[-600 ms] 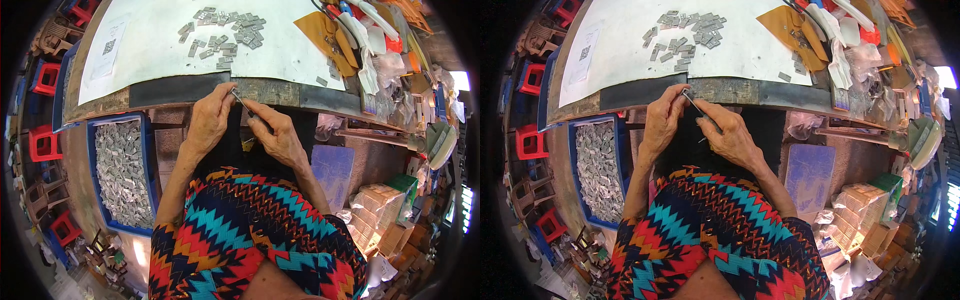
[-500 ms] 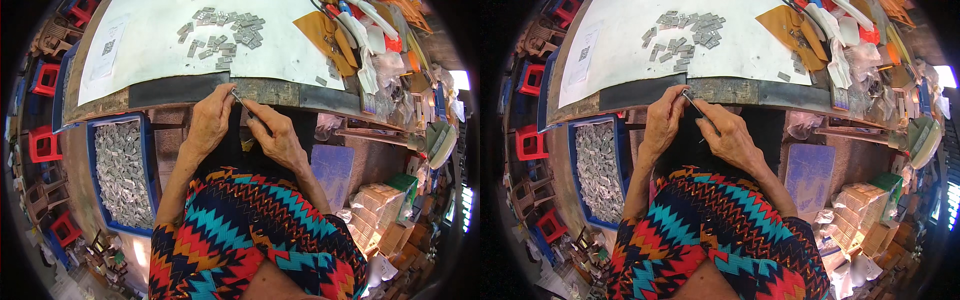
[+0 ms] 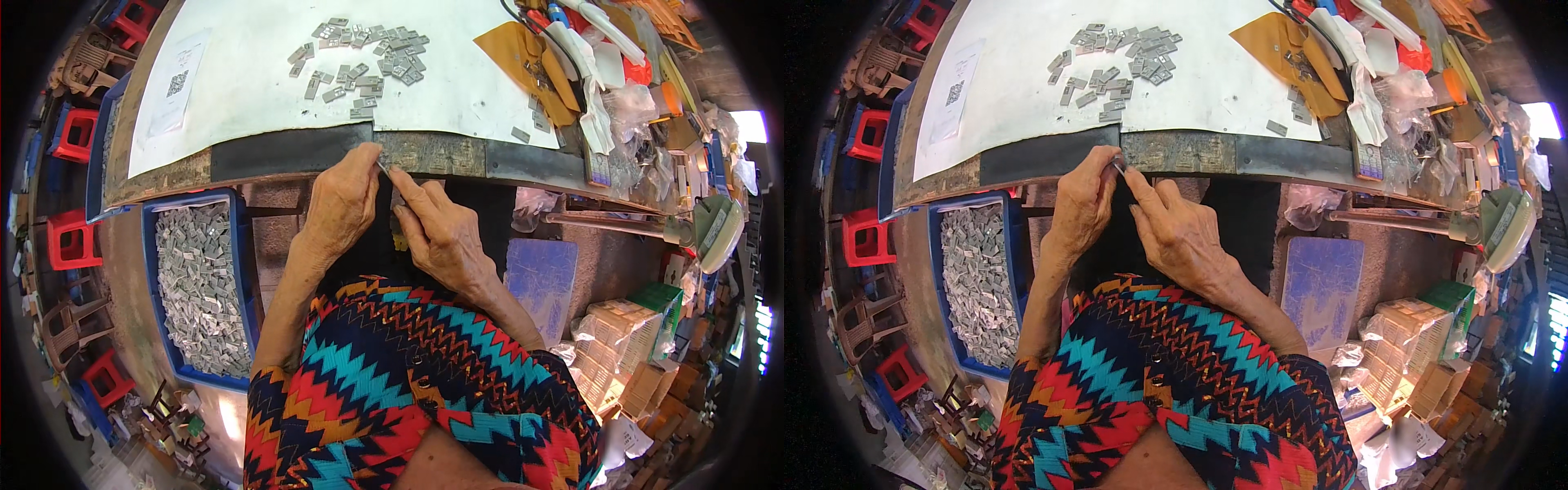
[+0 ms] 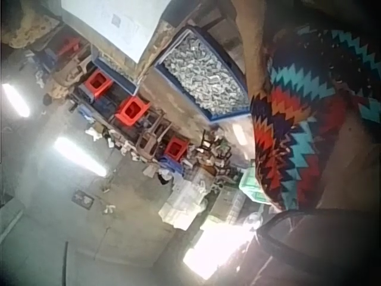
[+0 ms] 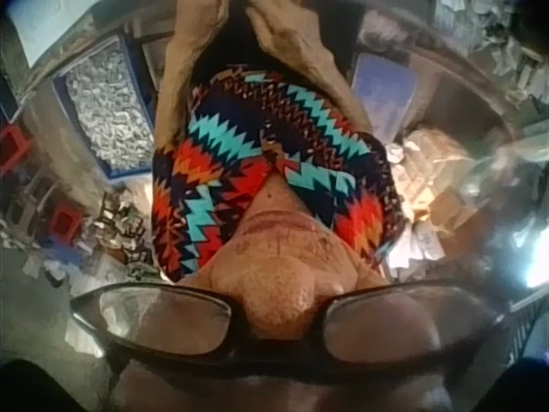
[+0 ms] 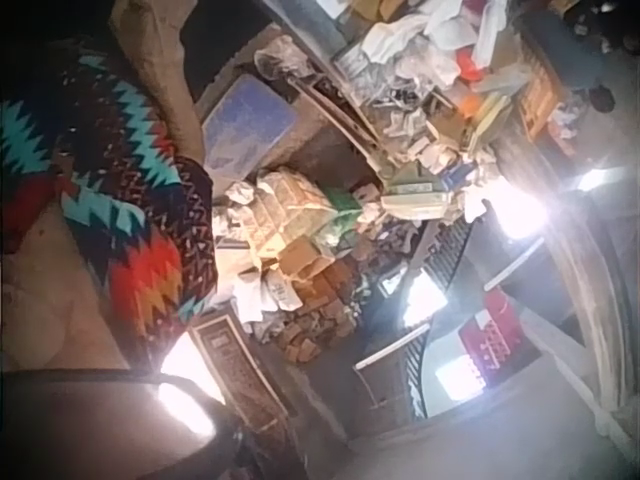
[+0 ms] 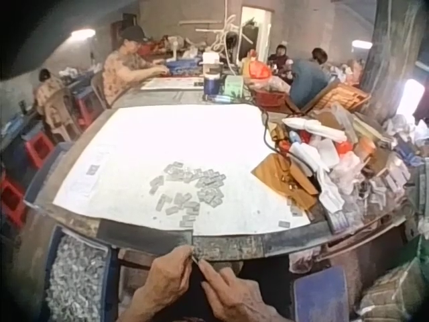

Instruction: Cleaning small metal parts using a sharp pick tool at a workbench.

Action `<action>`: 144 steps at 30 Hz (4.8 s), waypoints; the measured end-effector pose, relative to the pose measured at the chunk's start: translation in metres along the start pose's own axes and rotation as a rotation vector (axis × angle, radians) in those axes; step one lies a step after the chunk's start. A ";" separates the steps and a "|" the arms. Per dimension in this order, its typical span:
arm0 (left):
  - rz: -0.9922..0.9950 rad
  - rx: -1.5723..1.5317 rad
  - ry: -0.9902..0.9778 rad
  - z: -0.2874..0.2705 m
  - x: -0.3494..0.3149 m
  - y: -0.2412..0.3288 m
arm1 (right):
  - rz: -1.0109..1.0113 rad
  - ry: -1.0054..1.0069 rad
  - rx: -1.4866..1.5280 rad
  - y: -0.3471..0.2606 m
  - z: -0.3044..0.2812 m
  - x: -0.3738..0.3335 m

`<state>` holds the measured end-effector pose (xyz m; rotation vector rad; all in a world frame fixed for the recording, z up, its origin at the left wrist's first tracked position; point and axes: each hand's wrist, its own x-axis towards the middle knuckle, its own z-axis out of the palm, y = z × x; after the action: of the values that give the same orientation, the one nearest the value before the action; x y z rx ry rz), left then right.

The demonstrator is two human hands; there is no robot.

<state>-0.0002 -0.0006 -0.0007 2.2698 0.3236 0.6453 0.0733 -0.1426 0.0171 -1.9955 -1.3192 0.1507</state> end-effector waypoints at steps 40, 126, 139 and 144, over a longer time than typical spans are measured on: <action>-0.396 -0.541 0.101 -0.039 0.056 -0.026 | 0.513 -0.265 1.014 0.027 -0.001 0.011; -0.297 -0.301 0.005 0.003 0.008 0.006 | 0.128 -0.053 0.488 0.025 -0.004 0.009; -0.151 -0.105 0.056 0.005 0.006 0.009 | 0.081 -0.036 0.302 0.020 -0.001 0.007; -0.056 0.017 0.111 0.010 0.003 0.004 | 0.125 -0.078 0.150 0.007 -0.003 0.006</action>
<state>0.0082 -0.0078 -0.0031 2.2369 0.4460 0.7437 0.0824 -0.1408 0.0166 -1.9601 -1.1944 0.3789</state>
